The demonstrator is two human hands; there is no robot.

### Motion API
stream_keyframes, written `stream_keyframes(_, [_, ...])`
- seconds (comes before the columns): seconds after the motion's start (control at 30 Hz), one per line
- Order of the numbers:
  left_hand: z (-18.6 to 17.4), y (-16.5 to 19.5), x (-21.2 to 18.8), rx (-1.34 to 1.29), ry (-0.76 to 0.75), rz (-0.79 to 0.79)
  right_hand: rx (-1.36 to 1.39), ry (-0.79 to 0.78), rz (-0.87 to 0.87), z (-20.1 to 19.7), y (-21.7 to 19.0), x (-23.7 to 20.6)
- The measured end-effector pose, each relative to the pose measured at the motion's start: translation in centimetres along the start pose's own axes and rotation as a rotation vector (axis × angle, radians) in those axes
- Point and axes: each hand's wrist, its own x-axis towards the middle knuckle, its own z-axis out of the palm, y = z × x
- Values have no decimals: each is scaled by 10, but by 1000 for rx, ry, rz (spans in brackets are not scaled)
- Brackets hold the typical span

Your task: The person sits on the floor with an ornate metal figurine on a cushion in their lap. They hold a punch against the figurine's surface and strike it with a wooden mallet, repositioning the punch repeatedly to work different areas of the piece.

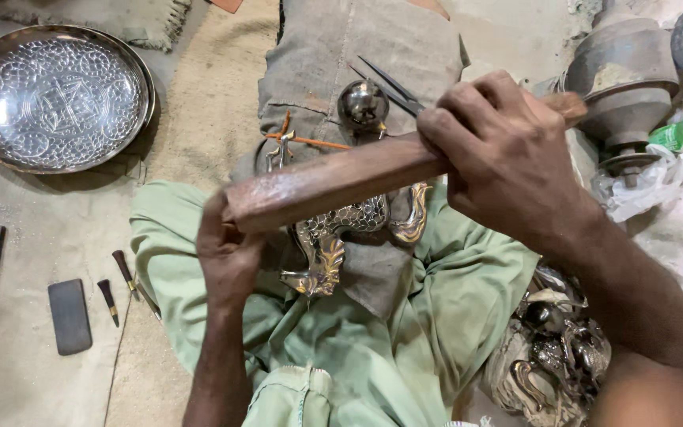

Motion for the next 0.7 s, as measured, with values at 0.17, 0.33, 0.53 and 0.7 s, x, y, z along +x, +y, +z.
stream_keyframes(0.17, [-4, -1, 2, -52, -90, -13, 171, -41, 124, 11, 9, -15])
stream_keyframes(0.33, [1, -9, 4, 69, -167, 3, 226, -89, 144, 20, 13, -17])
stream_keyframes(0.53, [4, -16, 2, 152, -133, 7, 157, -221, 103, 21, 12, -5])
stream_keyframes(0.7, [8, -16, -1, 100, -111, 45, 176, -236, 50, 16, 20, 17])
